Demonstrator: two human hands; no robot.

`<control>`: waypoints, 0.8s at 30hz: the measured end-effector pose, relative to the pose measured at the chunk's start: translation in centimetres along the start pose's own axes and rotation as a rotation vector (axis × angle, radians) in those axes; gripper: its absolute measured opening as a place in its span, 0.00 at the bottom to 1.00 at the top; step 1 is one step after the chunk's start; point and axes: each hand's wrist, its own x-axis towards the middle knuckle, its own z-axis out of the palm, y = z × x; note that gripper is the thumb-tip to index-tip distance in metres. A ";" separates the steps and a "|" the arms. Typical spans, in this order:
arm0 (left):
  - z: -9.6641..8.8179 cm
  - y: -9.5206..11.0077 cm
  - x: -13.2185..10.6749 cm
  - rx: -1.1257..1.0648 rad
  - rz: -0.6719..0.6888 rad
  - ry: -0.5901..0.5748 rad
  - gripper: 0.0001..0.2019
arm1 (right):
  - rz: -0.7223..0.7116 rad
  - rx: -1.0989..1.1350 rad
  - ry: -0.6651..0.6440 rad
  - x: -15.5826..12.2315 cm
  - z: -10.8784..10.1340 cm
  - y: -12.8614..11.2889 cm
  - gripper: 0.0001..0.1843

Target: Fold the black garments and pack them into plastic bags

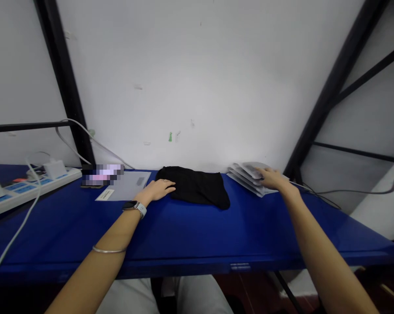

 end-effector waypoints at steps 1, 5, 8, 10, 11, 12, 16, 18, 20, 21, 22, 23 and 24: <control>0.1 0.0 0.0 -0.014 -0.005 -0.017 0.26 | 0.035 -0.019 -0.046 -0.1 -0.8 -0.4 0.29; 0.1 0.0 0.1 -0.040 0.022 0.014 0.24 | -0.152 0.011 -0.047 -1.1 -2.8 -4.6 0.31; -0.3 0.3 0.2 -0.061 0.037 0.062 0.24 | -0.506 0.287 -0.239 -1.8 -1.7 -9.3 0.27; -0.9 0.6 0.1 -0.098 0.038 0.078 0.22 | -0.649 0.420 -0.401 -2.2 -0.4 -12.0 0.25; -1.3 0.9 0.1 -0.129 0.032 0.077 0.21 | -0.674 0.453 -0.432 -2.3 0.1 -13.0 0.25; -1.6 1.2 -0.1 -0.167 0.021 0.070 0.21 | -0.683 0.470 -0.450 -2.4 0.5 -13.7 0.23; -3.0 2.2 -0.8 -0.330 -0.018 -0.041 0.19 | -0.664 0.573 -0.565 -2.2 -0.2 -14.1 0.18; -3.5 2.5 -1.1 -0.384 0.004 -0.129 0.19 | -0.660 0.685 -0.731 -1.9 -0.9 -13.6 0.19; -3.8 2.5 -1.1 -0.398 0.030 -0.135 0.18 | -0.646 0.770 -0.785 -1.5 -1.1 -13.0 0.21; -3.9 2.3 -1.0 -0.383 0.036 -0.091 0.17 | -0.634 0.785 -0.726 -1.2 -0.9 -12.8 0.20; -3.8 2.0 -0.9 -0.348 0.033 -0.019 0.15 | -0.617 0.777 -0.618 -1.0 -0.5 -12.6 0.18; -3.6 1.6 -0.7 -0.293 0.025 0.065 0.13 | -0.595 0.744 -0.493 -0.8 0.0 -12.5 0.16; -3.3 1.2 -0.6 -0.221 0.015 0.146 0.10 | -0.569 0.686 -0.379 -0.6 0.7 -12.4 0.17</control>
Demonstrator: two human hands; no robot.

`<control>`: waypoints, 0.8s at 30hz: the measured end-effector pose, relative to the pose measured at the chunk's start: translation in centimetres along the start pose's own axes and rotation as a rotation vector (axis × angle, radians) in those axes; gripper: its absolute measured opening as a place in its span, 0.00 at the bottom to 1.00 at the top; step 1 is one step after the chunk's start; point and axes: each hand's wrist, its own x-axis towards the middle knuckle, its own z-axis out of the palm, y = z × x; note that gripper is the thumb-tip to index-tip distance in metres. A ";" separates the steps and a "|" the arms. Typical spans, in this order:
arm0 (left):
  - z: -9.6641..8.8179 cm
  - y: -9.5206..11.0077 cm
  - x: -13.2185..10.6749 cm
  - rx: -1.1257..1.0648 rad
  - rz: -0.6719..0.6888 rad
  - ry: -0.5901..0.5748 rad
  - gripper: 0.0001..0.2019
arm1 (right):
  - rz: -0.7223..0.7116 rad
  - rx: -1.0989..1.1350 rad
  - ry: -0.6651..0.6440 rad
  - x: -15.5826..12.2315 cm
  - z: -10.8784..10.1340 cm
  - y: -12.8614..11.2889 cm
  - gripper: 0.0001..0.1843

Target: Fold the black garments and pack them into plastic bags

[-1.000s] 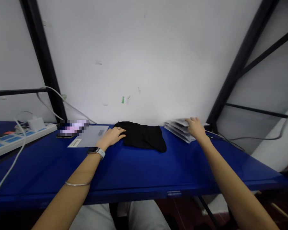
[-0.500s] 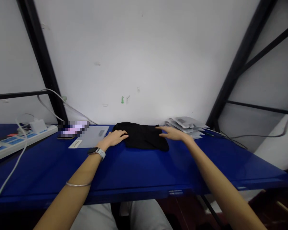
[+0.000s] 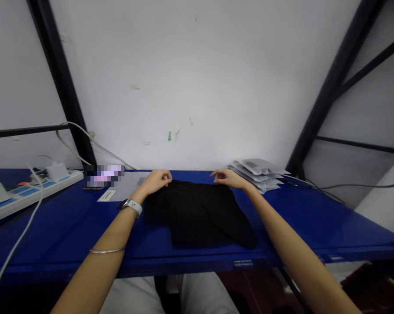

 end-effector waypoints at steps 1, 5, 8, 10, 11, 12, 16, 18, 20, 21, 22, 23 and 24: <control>0.3 -0.6 0.1 0.084 -0.001 0.069 0.10 | 0.020 -0.093 0.066 0.2 0.4 0.6 0.19; 1.8 -2.5 0.1 0.346 -0.083 0.136 0.12 | 0.136 -0.373 0.050 0.5 2.1 2.3 0.14; 2.6 -3.3 0.2 0.356 -0.156 0.124 0.06 | 0.140 -0.455 0.058 0.7 3.0 2.5 0.06; 2.6 -3.4 0.7 0.318 -0.194 0.186 0.05 | 0.148 -0.488 0.147 0.9 3.1 2.2 0.06; 2.4 -3.4 1.0 0.290 -0.208 0.235 0.05 | 0.157 -0.493 0.218 1.0 2.9 1.9 0.07; 2.0 -3.2 1.2 0.253 -0.217 0.292 0.06 | 0.166 -0.484 0.305 1.1 2.6 1.5 0.08; -1.1 -1.9 1.4 -0.011 -0.149 0.464 0.07 | 0.094 -0.318 0.591 0.3 -0.6 -0.1 0.08; -3.2 -1.0 0.4 -0.163 -0.058 0.336 0.08 | 0.009 -0.201 0.520 -1.1 -2.6 -0.9 0.09; -5.0 -0.1 -1.2 -0.246 0.011 0.074 0.10 | -0.019 -0.071 0.240 -2.9 -4.2 -1.5 0.10; -5.8 0.2 -2.0 -0.258 0.040 -0.059 0.11 | -0.014 -0.025 0.084 -3.8 -4.8 -1.8 0.11; -6.5 0.5 -2.8 -0.252 0.063 -0.173 0.11 | -0.001 0.007 -0.049 -4.5 -5.2 -2.0 0.13; -6.9 0.7 -3.5 -0.246 0.075 -0.258 0.12 | 0.016 0.030 -0.146 -5.1 -5.5 -2.2 0.15; -7.2 0.8 -3.9 -0.243 0.074 -0.304 0.12 | 0.031 0.047 -0.199 -5.5 -5.5 -2.3 0.16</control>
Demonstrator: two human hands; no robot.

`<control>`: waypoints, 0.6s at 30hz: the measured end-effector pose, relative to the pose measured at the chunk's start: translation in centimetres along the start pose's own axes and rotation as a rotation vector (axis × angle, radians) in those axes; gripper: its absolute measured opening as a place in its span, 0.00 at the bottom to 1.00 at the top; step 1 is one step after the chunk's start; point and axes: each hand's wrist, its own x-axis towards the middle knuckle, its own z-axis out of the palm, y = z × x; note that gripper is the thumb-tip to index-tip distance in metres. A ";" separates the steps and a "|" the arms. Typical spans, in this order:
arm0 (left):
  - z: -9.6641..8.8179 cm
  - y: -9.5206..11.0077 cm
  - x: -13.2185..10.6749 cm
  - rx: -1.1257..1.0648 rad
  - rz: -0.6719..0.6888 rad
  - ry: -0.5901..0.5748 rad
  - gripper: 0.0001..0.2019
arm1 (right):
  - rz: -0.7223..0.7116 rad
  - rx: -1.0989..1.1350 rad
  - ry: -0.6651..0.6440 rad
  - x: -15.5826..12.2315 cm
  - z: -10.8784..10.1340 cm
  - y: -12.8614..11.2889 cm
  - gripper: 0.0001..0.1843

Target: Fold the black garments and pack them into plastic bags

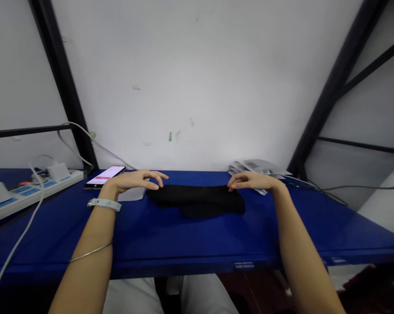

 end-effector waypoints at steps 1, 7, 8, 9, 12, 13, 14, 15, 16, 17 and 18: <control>0.0 0.1 -0.3 -0.003 -0.018 -0.012 0.14 | 0.010 0.021 -0.020 -0.1 0.1 -0.1 0.17; 1.1 -2.0 1.7 0.164 -0.310 0.011 0.26 | -0.116 0.185 -0.093 3.1 2.8 -1.0 0.20; 1.4 -2.6 2.2 0.223 -0.356 -0.027 0.24 | -0.145 0.173 -0.115 3.8 3.5 -1.2 0.20; 1.8 -3.0 2.7 0.276 -0.393 -0.065 0.21 | -0.175 0.144 -0.124 4.4 4.2 -1.4 0.18; 2.5 -3.4 3.7 0.353 -0.417 -0.048 0.11 | -0.232 0.028 -0.094 5.7 6.1 -1.9 0.15; 2.6 -3.3 3.9 0.351 -0.403 0.015 0.09 | -0.233 -0.001 -0.073 5.9 6.6 -2.0 0.15; 2.7 -3.2 4.0 0.339 -0.393 0.098 0.07 | -0.229 -0.019 -0.053 6.1 7.1 -2.2 0.16; 2.8 -2.9 4.1 0.319 -0.392 0.194 0.05 | -0.223 -0.027 -0.032 6.3 7.5 -2.3 0.17; 2.8 -2.7 4.3 0.290 -0.402 0.303 0.04 | -0.217 -0.027 -0.010 6.5 8.0 -2.4 0.18; 3.0 -2.4 4.5 0.245 -0.422 0.424 0.04 | -0.211 -0.017 0.012 6.7 8.4 -2.6 0.19; 3.1 -2.1 4.7 0.176 -0.439 0.556 0.04 | -0.204 0.005 0.034 6.9 8.8 -2.9 0.21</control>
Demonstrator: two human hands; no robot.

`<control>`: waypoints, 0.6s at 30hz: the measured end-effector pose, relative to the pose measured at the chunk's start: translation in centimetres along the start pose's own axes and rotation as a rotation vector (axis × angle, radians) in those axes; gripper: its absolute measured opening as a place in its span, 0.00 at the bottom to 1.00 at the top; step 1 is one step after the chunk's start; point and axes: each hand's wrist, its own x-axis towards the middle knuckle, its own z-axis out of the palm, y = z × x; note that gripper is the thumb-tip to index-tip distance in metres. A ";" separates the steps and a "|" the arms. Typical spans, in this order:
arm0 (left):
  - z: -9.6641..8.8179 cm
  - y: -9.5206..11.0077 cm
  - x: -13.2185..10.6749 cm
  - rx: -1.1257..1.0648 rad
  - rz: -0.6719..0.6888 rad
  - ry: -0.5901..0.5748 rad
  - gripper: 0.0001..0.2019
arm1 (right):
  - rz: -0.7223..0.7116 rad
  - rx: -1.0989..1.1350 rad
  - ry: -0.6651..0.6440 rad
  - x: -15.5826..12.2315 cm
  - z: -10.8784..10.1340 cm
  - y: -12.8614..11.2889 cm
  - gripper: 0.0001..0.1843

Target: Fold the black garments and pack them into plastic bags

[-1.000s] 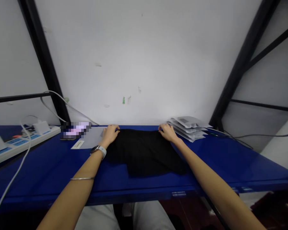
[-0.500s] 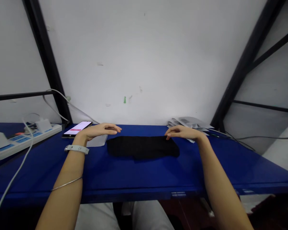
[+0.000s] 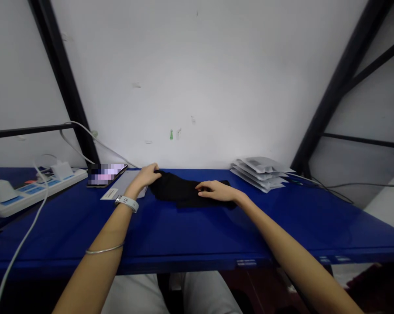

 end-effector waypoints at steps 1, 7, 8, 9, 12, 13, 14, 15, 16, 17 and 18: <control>0.3 0.4 0.0 -0.114 -0.049 0.096 0.05 | 0.013 0.033 0.024 0.3 0.4 -0.2 0.22; 2.1 4.0 -1.6 -0.962 0.044 -0.331 0.23 | 0.189 0.609 0.307 2.0 2.5 -1.8 0.36; 2.3 4.5 -1.9 -1.006 0.105 -0.435 0.25 | 0.212 0.710 0.353 2.2 2.6 -1.8 0.38; 2.4 4.9 -2.2 -1.019 0.156 -0.489 0.26 | 0.231 0.783 0.392 2.3 2.6 -1.6 0.39; 2.6 4.8 -2.1 -0.930 0.197 -0.404 0.25 | 0.306 0.759 0.530 2.3 2.5 -0.4 0.40; 2.8 4.4 -1.8 -0.854 0.165 -0.345 0.24 | 0.339 0.669 0.598 2.2 2.3 0.0 0.40; 2.9 3.8 -1.5 -0.751 0.117 -0.286 0.24 | 0.359 0.545 0.674 2.0 2.2 0.4 0.40; 3.1 3.2 -1.1 -0.624 0.059 -0.233 0.23 | 0.354 0.396 0.746 1.9 2.1 0.7 0.37; 3.3 2.5 -0.7 -0.480 0.003 -0.184 0.23 | 0.312 0.238 0.799 1.8 1.9 0.8 0.33; 3.5 1.9 -0.5 -0.342 -0.035 -0.149 0.22 | 0.239 0.089 0.819 1.6 1.9 0.7 0.28; 3.6 1.4 -0.3 -0.227 -0.054 -0.137 0.22 | 0.148 -0.041 0.798 1.5 1.9 0.4 0.21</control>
